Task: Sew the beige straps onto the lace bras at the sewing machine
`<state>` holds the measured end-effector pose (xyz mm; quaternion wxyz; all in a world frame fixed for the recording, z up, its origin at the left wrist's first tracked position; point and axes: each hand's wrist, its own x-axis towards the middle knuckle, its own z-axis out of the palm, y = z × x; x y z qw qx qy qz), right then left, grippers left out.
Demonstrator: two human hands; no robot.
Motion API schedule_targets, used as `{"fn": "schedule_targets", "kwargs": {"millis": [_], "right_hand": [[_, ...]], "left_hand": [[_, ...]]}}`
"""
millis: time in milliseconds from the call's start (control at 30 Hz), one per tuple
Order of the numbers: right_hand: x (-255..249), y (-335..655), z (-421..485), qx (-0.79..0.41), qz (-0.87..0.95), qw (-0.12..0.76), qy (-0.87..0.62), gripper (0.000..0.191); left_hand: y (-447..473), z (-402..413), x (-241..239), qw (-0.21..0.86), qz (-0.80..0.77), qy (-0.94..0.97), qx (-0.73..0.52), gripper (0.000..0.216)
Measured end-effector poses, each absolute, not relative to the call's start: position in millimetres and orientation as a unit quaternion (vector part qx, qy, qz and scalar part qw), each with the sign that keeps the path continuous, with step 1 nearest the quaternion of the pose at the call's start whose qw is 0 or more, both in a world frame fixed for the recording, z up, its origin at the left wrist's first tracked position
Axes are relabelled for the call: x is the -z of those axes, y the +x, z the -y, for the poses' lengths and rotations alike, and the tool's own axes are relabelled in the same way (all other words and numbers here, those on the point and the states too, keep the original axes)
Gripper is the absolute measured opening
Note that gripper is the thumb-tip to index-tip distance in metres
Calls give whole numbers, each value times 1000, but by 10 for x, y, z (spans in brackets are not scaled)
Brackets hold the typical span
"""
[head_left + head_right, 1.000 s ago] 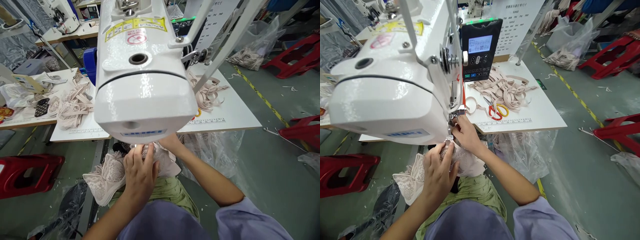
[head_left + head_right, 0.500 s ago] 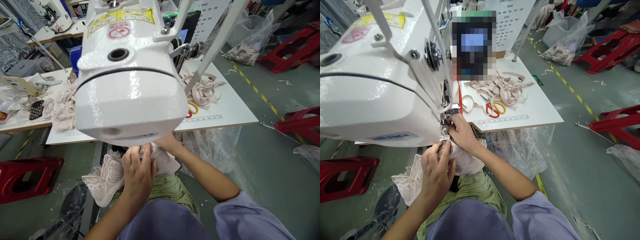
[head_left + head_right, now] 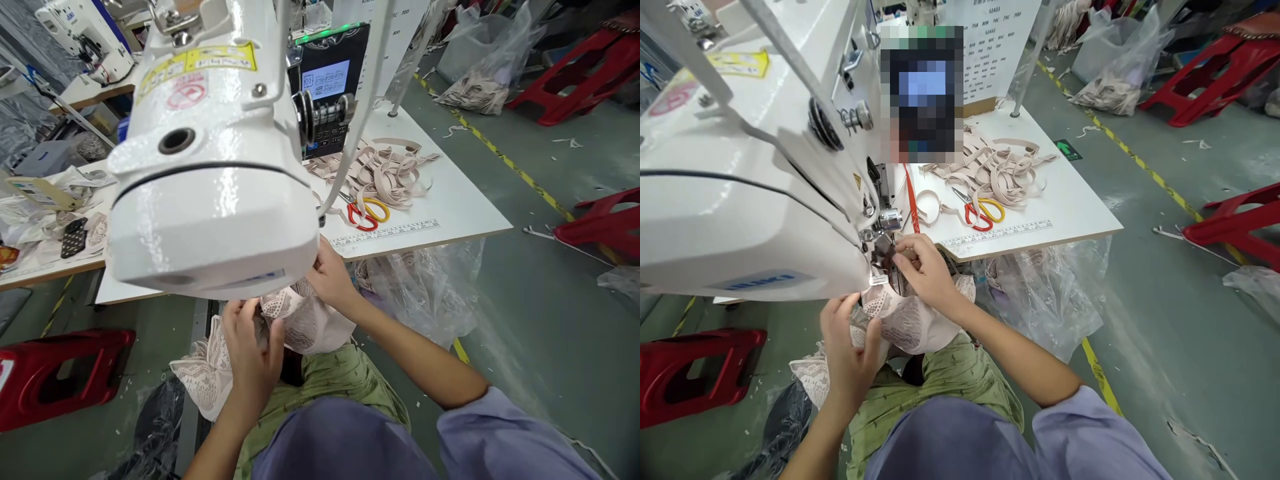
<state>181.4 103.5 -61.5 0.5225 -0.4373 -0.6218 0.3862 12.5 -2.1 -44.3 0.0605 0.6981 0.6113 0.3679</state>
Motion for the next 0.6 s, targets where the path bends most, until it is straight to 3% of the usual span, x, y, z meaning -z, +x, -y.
{"fn": "schedule_targets", "kwargs": {"millis": [133,233,600], "right_hand": [[720,1885,-829,-436,588,525,-434,13],[742,1901,-705,-442,598,513,-429,13],[739,1877,-585,-398,647,491,-427,23]], "left_hand": [[39,-46,507,322,-621,574,-427,38],[41,-92,511,424,-607,524,-421,38],[64,-55,514,375,-599,535,-463,40]]}}
